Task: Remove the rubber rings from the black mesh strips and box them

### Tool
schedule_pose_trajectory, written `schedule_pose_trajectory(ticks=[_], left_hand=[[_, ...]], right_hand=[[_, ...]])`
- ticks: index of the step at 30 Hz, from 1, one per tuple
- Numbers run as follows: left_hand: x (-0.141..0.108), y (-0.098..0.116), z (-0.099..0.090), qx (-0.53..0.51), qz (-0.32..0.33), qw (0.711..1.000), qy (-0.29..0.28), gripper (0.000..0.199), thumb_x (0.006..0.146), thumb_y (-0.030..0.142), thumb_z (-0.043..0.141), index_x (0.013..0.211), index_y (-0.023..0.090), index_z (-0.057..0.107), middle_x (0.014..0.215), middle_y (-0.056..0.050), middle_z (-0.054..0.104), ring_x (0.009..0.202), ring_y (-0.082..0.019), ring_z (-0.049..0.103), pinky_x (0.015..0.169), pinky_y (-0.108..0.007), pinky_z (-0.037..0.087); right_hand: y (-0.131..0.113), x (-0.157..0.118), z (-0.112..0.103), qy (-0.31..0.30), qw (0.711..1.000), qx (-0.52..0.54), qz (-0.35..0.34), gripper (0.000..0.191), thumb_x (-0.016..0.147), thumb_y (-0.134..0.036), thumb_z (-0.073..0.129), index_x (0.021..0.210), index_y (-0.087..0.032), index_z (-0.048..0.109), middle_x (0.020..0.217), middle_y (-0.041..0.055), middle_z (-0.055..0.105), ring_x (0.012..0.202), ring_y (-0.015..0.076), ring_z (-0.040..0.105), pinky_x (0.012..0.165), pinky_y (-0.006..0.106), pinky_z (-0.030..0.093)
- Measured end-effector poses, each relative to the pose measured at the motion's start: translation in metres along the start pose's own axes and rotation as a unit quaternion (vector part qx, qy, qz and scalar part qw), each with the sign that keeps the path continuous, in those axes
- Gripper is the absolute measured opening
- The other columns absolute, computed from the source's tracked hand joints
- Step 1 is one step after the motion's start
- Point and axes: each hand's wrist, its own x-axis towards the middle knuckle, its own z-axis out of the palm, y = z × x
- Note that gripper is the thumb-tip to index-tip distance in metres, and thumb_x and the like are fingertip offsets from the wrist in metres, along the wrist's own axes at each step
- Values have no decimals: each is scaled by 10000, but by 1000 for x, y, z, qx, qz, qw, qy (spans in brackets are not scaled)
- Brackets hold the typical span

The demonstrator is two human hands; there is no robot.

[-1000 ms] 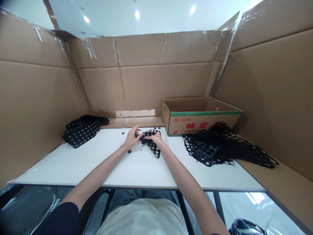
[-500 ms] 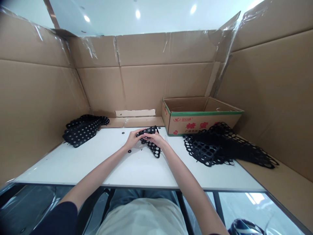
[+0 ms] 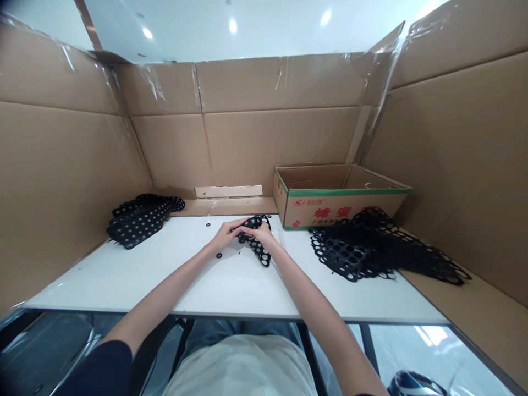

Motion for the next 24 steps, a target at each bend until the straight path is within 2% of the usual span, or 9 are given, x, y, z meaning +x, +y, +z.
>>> schedule_pose_trajectory(ticks=[6, 11, 13, 15, 18, 20, 24], left_hand=[[3, -11, 10, -190, -75, 978, 39, 453, 741, 446, 564, 1068, 139, 627, 1107, -85, 620, 1041, -241, 549, 943, -379, 391], [5, -25, 23, -274, -181, 932, 151, 425, 692, 495, 589, 851, 106, 658, 819, -78, 682, 766, -188, 617, 726, -318, 485], [4, -28, 25, -275, -221, 917, 187, 394, 725, 488, 553, 772, 106, 637, 736, -70, 668, 671, -160, 606, 617, -274, 482], [3, -29, 24, -278, -263, 902, 200, 364, 763, 459, 515, 720, 110, 611, 675, -65, 648, 600, -141, 589, 531, -240, 456], [2, -29, 23, -303, -329, 873, 197, 305, 800, 379, 491, 681, 117, 592, 636, -62, 630, 532, -124, 567, 452, -216, 417], [2, -28, 23, -328, -367, 846, 207, 259, 814, 300, 479, 661, 120, 586, 639, -63, 632, 510, -117, 557, 430, -214, 403], [4, -29, 22, -365, -429, 795, 227, 228, 822, 211, 453, 642, 129, 565, 623, -52, 627, 481, -118, 545, 432, -230, 408]], right_hand=[[0, 3, 1, 16, 991, -98, -92, 313, 520, -388, 735, 673, -146, 609, 704, 53, 661, 641, 174, 598, 645, 301, 496], [-1, -3, 11, 24, 968, -201, -150, 266, 615, -388, 676, 712, -142, 648, 742, 74, 678, 692, 206, 607, 672, 318, 476], [3, -7, 16, 0, 942, -292, -167, 193, 687, -342, 625, 743, -162, 667, 764, 75, 684, 727, 216, 607, 712, 330, 463], [9, -10, 22, -33, 902, -391, -181, 138, 726, -260, 583, 791, -188, 680, 827, 75, 688, 796, 227, 602, 767, 338, 442], [15, -12, 26, -66, 854, -481, -186, 225, 716, -149, 550, 890, -214, 678, 978, 70, 668, 919, 241, 576, 824, 336, 418], [16, -13, 26, -79, 847, -490, -189, 260, 711, -131, 545, 918, -223, 673, 1014, 62, 657, 959, 240, 562, 842, 327, 411], [15, -15, 27, -102, 857, -470, -185, 195, 710, -162, 567, 845, -235, 687, 946, 56, 674, 956, 236, 565, 858, 319, 405]])
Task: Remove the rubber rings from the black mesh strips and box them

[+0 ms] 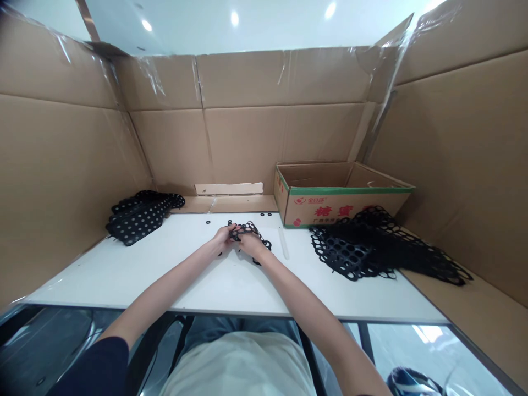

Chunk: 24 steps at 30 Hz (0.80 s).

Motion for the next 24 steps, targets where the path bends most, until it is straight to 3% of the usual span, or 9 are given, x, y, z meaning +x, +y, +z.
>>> schedule_pose_trajectory(ticks=[3, 5, 8, 10, 13, 16, 18, 21, 24], left_hand=[[2, 3, -2, -1, -39, 999, 11, 237, 828, 215, 441, 630, 136, 545, 579, -44, 607, 474, -127, 546, 458, -245, 426], [2, 6, -4, 16, -23, 1000, -2, 225, 825, 223, 445, 649, 135, 556, 593, -44, 612, 503, -132, 562, 489, -247, 438], [3, 10, -8, 77, 71, 994, -13, 207, 819, 254, 442, 731, 134, 585, 644, -45, 628, 539, -135, 574, 529, -250, 445], [4, 11, -10, 128, 157, 979, -3, 201, 815, 250, 429, 760, 129, 580, 669, -50, 630, 572, -137, 582, 580, -260, 459], [9, 11, -15, 255, 293, 922, 13, 167, 791, 221, 444, 764, 128, 580, 740, -66, 638, 682, -155, 598, 699, -294, 465], [11, 11, -19, 395, 372, 840, 18, 145, 767, 182, 467, 784, 146, 606, 826, -71, 645, 783, -179, 586, 796, -335, 438], [7, 12, -19, 436, 398, 807, 20, 182, 789, 178, 437, 819, 156, 615, 885, -75, 641, 854, -190, 573, 844, -351, 418], [-5, 16, -14, 429, 454, 781, -2, 255, 848, 239, 378, 935, 167, 607, 1017, -80, 619, 983, -191, 542, 906, -353, 391], [-18, 19, -7, 418, 485, 762, -101, 297, 841, 296, 437, 1083, 190, 573, 1155, -69, 580, 1087, -186, 506, 964, -336, 360]], right_hand=[[-7, -2, 1, -7, 999, 43, 8, 139, 702, -193, 586, 795, -221, 685, 911, 58, 680, 912, 231, 580, 844, 329, 416], [-10, -1, 2, 3, 995, 97, 13, 117, 711, -228, 585, 782, -208, 676, 881, 50, 683, 851, 212, 594, 816, 327, 434], [-9, 2, 0, 44, 978, 198, 51, 129, 678, -276, 626, 766, -185, 656, 830, 38, 682, 773, 193, 608, 768, 326, 464], [-4, 5, -3, 61, 951, 278, 118, 183, 609, -281, 685, 750, -171, 643, 782, 36, 679, 727, 194, 617, 727, 336, 490], [4, 7, -6, 35, 883, 413, 220, 228, 539, -251, 734, 719, -159, 629, 717, 40, 671, 642, 193, 626, 667, 354, 524], [8, 8, -9, 32, 839, 479, 255, 214, 528, -196, 745, 697, -149, 622, 724, 59, 670, 618, 188, 633, 659, 353, 543], [10, 8, -10, 49, 830, 490, 262, 204, 539, -168, 738, 706, -143, 622, 759, 73, 671, 641, 185, 639, 668, 345, 550], [11, 9, -13, 64, 826, 492, 268, 196, 564, -158, 717, 735, -143, 623, 814, 74, 669, 683, 179, 642, 691, 340, 553], [13, 10, -14, 75, 835, 494, 230, 207, 572, -181, 711, 757, -161, 620, 815, 46, 669, 698, 165, 638, 710, 332, 548]])
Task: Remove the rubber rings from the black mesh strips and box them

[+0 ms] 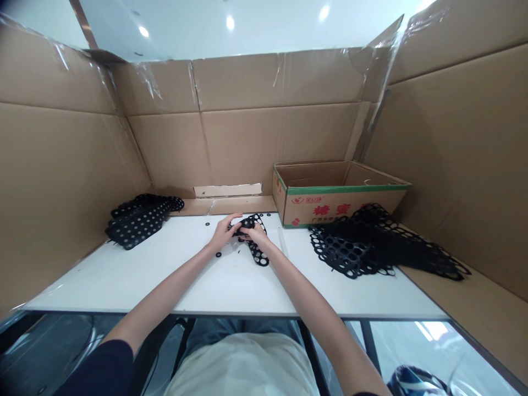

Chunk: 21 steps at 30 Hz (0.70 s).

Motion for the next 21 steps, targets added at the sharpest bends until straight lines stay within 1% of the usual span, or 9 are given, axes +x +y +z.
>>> schedule_pose_trajectory(ticks=[1, 3, 6, 8, 10, 12, 16, 19, 21], left_hand=[[0, 3, 0, -16, 11, 1000, -23, 319, 832, 303, 458, 1113, 196, 565, 1173, -63, 575, 1097, -185, 505, 974, -330, 355], [0, 6, 1, -51, 3, 998, -47, 333, 828, 317, 464, 1114, 193, 582, 1153, -58, 594, 1069, -189, 533, 966, -324, 370], [1, 3, 3, -113, -39, 992, -40, 333, 830, 347, 447, 1033, 165, 637, 1066, -63, 641, 985, -201, 583, 910, -328, 420], [2, 2, 3, -127, -49, 990, -26, 337, 828, 360, 443, 985, 150, 656, 1018, -66, 660, 946, -203, 597, 883, -329, 438], [1, 4, 5, -111, -48, 993, -4, 339, 835, 367, 428, 946, 148, 662, 967, -62, 672, 905, -194, 604, 861, -318, 447], [-1, 8, 8, -92, -50, 994, 19, 347, 847, 374, 400, 913, 152, 659, 909, -52, 675, 844, -178, 606, 802, -295, 471], [-6, 17, 12, -69, -66, 994, 53, 364, 870, 367, 335, 891, 158, 632, 832, -44, 651, 740, -155, 588, 660, -249, 486], [-8, 21, 14, -25, -64, 995, 76, 356, 876, 346, 315, 856, 164, 621, 785, -47, 636, 709, -152, 573, 664, -245, 465], [-8, 22, 14, -18, -65, 994, 83, 352, 877, 339, 308, 839, 169, 613, 772, -46, 628, 696, -150, 566, 659, -245, 453]], right_hand=[[0, 1, -1, -8, 1000, 0, -22, 218, 569, -197, 715, 762, -167, 619, 803, 36, 669, 696, 160, 635, 714, 331, 546], [1, 2, -2, -28, 998, -9, -62, 251, 549, -237, 730, 763, -170, 617, 768, 18, 666, 688, 156, 628, 715, 334, 542], [4, 3, -2, -48, 993, -42, -97, 291, 539, -301, 730, 770, -165, 619, 740, 7, 659, 694, 162, 622, 710, 346, 537], [5, 2, -1, -47, 991, -55, -114, 292, 562, -333, 711, 787, -170, 622, 745, 9, 658, 711, 169, 622, 701, 343, 534], [6, 0, 2, -47, 989, -68, -126, 273, 596, -349, 687, 798, -175, 625, 747, 15, 657, 722, 175, 619, 688, 332, 530], [3, -3, 5, -36, 984, -97, -142, 236, 624, -348, 663, 781, -176, 626, 728, 16, 653, 719, 178, 610, 677, 320, 521], [-7, -12, 13, 0, 963, -187, -193, 140, 648, -315, 632, 664, -178, 612, 641, 18, 630, 674, 186, 578, 660, 300, 492], [-13, -18, 17, 9, 949, -228, -218, 119, 664, -292, 607, 626, -179, 608, 593, 19, 612, 627, 187, 561, 645, 297, 469], [-14, -19, 18, 14, 942, -245, -229, 123, 676, -293, 595, 633, -180, 618, 588, 19, 613, 606, 187, 554, 642, 299, 457]])
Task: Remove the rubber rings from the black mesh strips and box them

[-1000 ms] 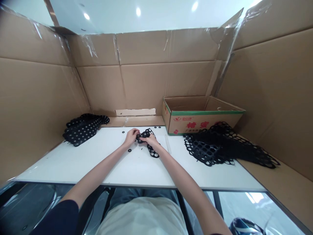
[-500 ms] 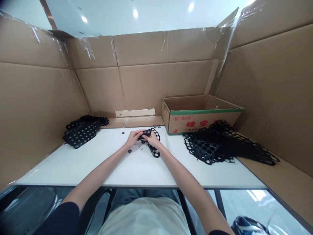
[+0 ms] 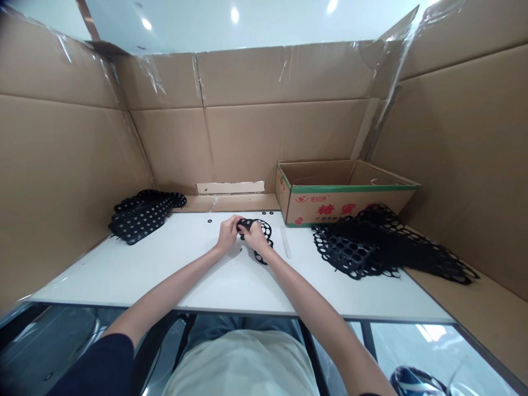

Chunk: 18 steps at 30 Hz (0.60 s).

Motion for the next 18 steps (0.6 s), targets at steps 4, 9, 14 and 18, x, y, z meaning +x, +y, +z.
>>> schedule_pose_trajectory(ticks=[4, 9, 14, 18], left_hand=[[1, -1, -1, -29, -35, 998, 51, 347, 866, 346, 318, 794, 169, 607, 737, -37, 614, 677, -141, 552, 646, -240, 434], [7, -9, 0, -173, -151, 973, 16, 312, 817, 378, 401, 798, 154, 617, 605, -5, 552, 459, -101, 467, 455, -227, 363], [11, -20, 2, -283, -317, 905, -33, 269, 787, 296, 445, 843, 95, 615, 537, -4, 538, 320, -79, 385, 357, -223, 275], [13, -31, 3, -278, -344, 896, -36, 250, 772, 253, 463, 777, 67, 630, 562, -36, 577, 404, -98, 467, 419, -227, 354]], right_hand=[[4, -3, 4, -52, 996, -57, -40, 121, 713, -273, 566, 676, -190, 646, 657, 45, 648, 637, 205, 564, 682, 318, 440], [11, -6, 6, -96, 979, -168, -68, 162, 726, -139, 513, 734, -185, 668, 713, 77, 671, 687, 220, 594, 721, 318, 433], [10, -6, 4, -183, 931, -298, -108, 281, 660, -8, 466, 804, -150, 661, 883, 101, 677, 838, 227, 606, 791, 318, 431], [11, -4, 5, -152, 961, -216, -87, 204, 744, -89, 464, 777, -147, 657, 834, 90, 684, 832, 216, 616, 808, 328, 445]])
